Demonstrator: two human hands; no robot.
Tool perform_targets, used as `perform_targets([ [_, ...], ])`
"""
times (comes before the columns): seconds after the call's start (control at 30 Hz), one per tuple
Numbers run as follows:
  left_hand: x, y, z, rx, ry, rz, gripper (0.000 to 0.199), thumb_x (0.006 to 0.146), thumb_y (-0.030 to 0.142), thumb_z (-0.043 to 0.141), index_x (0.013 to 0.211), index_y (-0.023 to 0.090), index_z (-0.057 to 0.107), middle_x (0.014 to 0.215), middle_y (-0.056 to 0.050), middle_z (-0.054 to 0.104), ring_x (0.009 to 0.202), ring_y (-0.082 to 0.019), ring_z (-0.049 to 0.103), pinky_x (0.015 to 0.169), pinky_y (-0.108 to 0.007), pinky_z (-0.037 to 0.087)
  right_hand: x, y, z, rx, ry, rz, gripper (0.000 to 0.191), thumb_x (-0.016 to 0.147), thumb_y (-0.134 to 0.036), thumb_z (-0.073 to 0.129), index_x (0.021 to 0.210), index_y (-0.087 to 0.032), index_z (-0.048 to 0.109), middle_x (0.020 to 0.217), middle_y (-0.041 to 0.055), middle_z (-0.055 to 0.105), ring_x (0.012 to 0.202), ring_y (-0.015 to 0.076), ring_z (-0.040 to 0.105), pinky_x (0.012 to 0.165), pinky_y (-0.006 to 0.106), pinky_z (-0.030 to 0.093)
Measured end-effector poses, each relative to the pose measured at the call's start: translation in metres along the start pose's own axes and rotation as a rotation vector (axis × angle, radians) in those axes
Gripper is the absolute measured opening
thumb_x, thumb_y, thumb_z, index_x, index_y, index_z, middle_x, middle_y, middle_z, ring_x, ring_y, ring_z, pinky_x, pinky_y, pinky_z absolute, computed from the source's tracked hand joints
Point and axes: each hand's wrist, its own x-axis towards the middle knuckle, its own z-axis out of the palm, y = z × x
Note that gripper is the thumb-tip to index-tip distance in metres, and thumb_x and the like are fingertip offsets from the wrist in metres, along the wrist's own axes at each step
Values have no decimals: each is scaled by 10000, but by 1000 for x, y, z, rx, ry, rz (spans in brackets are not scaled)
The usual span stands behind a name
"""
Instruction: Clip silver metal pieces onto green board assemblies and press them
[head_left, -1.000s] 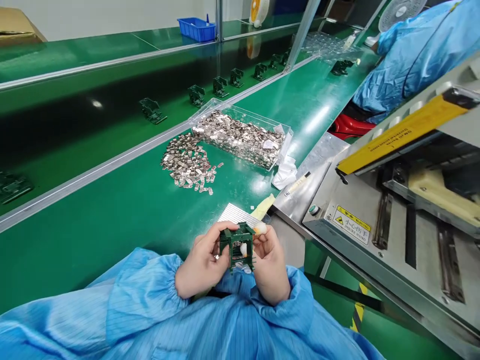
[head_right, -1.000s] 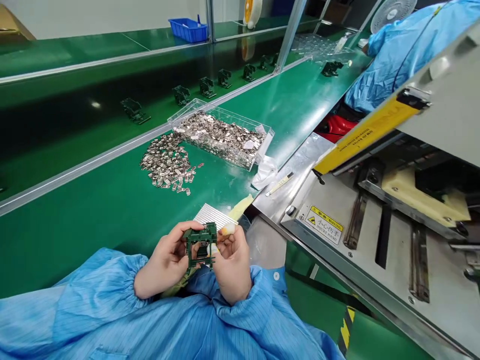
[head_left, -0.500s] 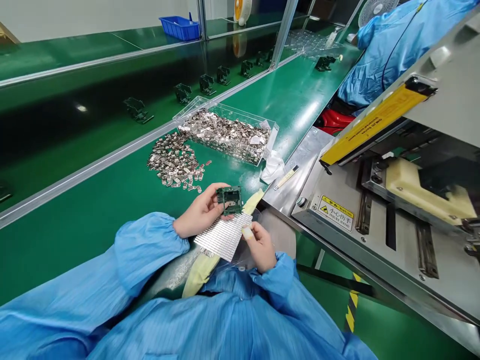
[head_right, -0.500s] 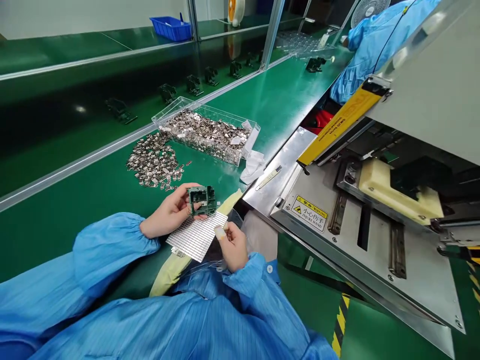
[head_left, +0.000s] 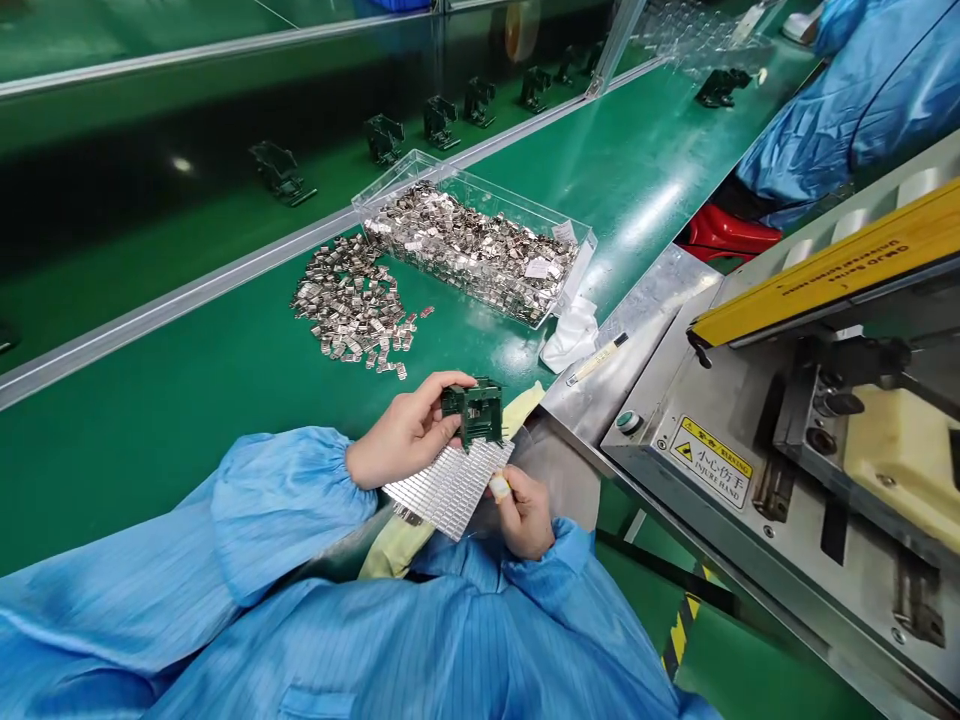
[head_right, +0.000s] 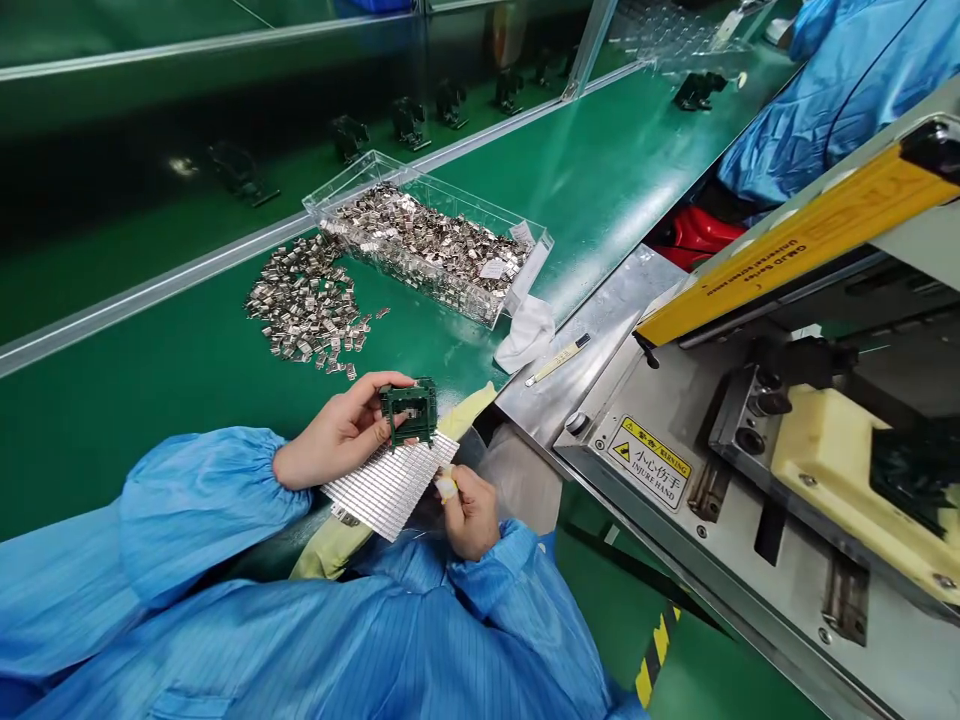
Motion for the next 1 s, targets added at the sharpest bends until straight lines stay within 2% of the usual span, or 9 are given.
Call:
perform_targets([
  [0.17,0,-3,-1,-71,6,-1,427,942,275,542,1342,180,428,823,-42,688,661,-182,733,551,-225,523,-5,-3,-13,-112,-101,60,118,783,-245,539,700,-239,623,564,-13,617,516,172,563,525,265,390],
  [0.27,-1,-5,-1,-126,13,-9,423,940,282,552,1336,187,440,772,-21,657,662,-179,726,575,-234,543,-8,-12,-24,-169,-102,118,183,755,-184,556,906,-259,627,552,-49,640,480,176,594,509,258,421],
  [0.37,-3,-6,-2,-218,20,11,406,943,304,554,1319,192,451,814,-36,669,681,-174,720,647,-272,576,-11,-29,-39,-168,-65,159,54,786,-208,592,768,-245,556,545,-41,656,465,182,635,475,256,455],
  [0.43,-5,-6,-1,-290,11,35,406,945,326,554,1311,190,443,859,-55,677,704,-176,719,679,-295,586,-13,-44,-50,-129,-8,150,126,829,-258,611,719,-234,553,550,-22,662,486,187,661,467,254,480],
  [0.57,-9,0,2,-446,24,52,426,944,375,555,1307,201,415,994,-95,667,826,-196,712,738,-329,597,-13,-75,-59,-36,68,23,118,897,-314,607,873,-211,659,729,27,726,604,187,714,564,263,575],
  [0.7,-14,7,7,-501,77,65,409,944,367,564,1292,214,414,1024,-85,640,860,-183,685,750,-312,589,-4,-92,-47,60,49,-28,158,946,-319,557,996,-227,676,943,73,756,775,209,742,658,296,615],
  [0.8,-16,11,11,-499,101,101,375,955,357,550,1276,220,416,992,-63,628,811,-156,672,736,-284,576,8,-95,-31,37,141,-78,141,921,-291,590,1000,-239,695,1086,91,730,992,242,705,833,369,590],
  [0.9,-16,13,13,-487,128,130,351,963,352,536,1267,219,423,1016,-71,632,832,-157,661,727,-267,571,20,-97,-13,-11,230,-172,93,857,-231,631,917,-233,702,1331,103,605,1273,294,535,1081,506,414],
  [1.0,-17,14,14,-455,152,157,335,972,334,515,1272,218,422,1053,-86,642,832,-156,654,713,-255,570,29,-99,3,-18,245,-198,133,843,-186,593,913,-228,699,1435,106,506,1368,310,423,1132,569,309],
])
